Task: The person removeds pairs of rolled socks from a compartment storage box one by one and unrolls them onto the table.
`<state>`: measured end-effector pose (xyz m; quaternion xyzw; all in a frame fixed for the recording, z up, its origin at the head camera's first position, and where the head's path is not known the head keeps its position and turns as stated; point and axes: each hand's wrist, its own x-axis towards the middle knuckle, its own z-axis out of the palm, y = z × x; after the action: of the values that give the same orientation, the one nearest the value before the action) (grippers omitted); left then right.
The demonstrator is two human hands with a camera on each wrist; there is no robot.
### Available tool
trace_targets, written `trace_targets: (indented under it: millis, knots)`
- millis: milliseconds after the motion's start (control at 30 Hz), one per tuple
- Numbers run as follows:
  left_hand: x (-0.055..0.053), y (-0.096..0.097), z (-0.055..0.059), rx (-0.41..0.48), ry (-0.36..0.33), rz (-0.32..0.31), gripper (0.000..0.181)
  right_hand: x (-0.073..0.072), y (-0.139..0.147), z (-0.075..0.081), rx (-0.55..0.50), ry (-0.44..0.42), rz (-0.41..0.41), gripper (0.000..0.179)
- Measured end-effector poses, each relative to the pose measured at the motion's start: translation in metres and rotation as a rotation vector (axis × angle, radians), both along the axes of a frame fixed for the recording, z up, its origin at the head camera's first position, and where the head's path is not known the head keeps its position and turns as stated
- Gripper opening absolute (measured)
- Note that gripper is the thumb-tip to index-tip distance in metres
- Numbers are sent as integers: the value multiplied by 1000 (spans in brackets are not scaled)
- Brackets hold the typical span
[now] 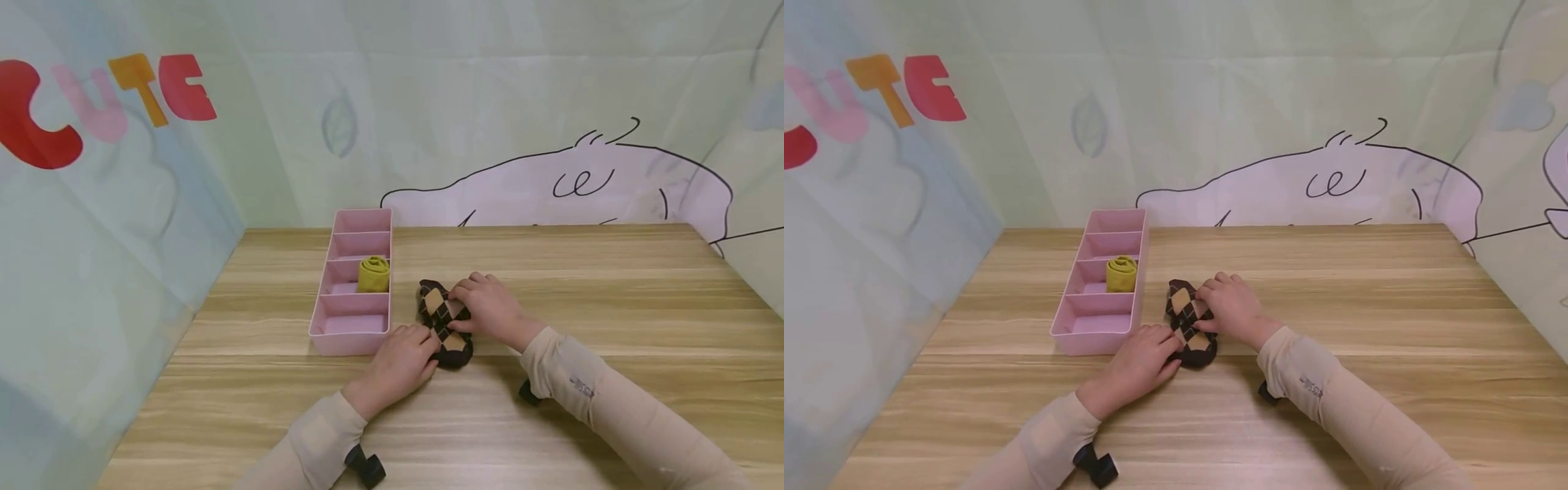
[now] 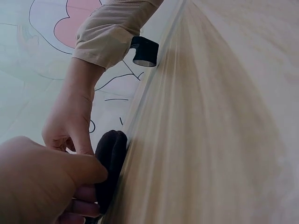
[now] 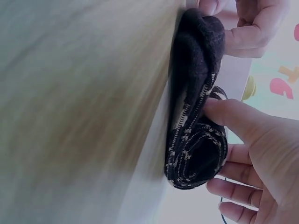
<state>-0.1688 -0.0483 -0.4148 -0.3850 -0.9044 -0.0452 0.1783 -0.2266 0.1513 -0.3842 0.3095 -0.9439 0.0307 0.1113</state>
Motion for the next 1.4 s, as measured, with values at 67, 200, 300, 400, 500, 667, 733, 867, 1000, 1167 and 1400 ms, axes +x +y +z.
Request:
trace_targets:
  millis: [67,200,300,400,500,667,733,867,1000,1167,1400]
  knots:
    - [0,0,0,6,-1,-4,17,0,0,0,-2,-6,-5,48]
    - [1,-1,1,31,15,-23,17,-1,-1,1,-18,-22,-17,46]
    - [1,-2,0,43,35,-34,17,-1,-2,3,-34,-35,-30,45]
    - [2,-2,0,35,28,-31,16,-2,-2,4,-46,-45,-41,44]
    - [3,-2,1,14,-1,-20,15,-3,-2,5,-46,-49,-46,45]
    - [3,-2,3,-35,-31,-3,15,-4,-2,6,-52,-45,-44,46]
    - [3,-2,3,-47,-35,-1,16,-5,-2,5,-70,-46,-42,45]
    - [4,-2,5,-53,-32,-7,16,-7,-2,6,-113,-36,-32,40]
    - [4,-2,5,-50,-32,-14,16,-8,-1,7,-139,-15,-18,35]
    - [4,-3,4,-45,-39,-13,15,-11,0,7,-166,11,-2,31]
    - [3,-2,4,-36,-43,-17,14,-17,2,6,-219,56,3,24]
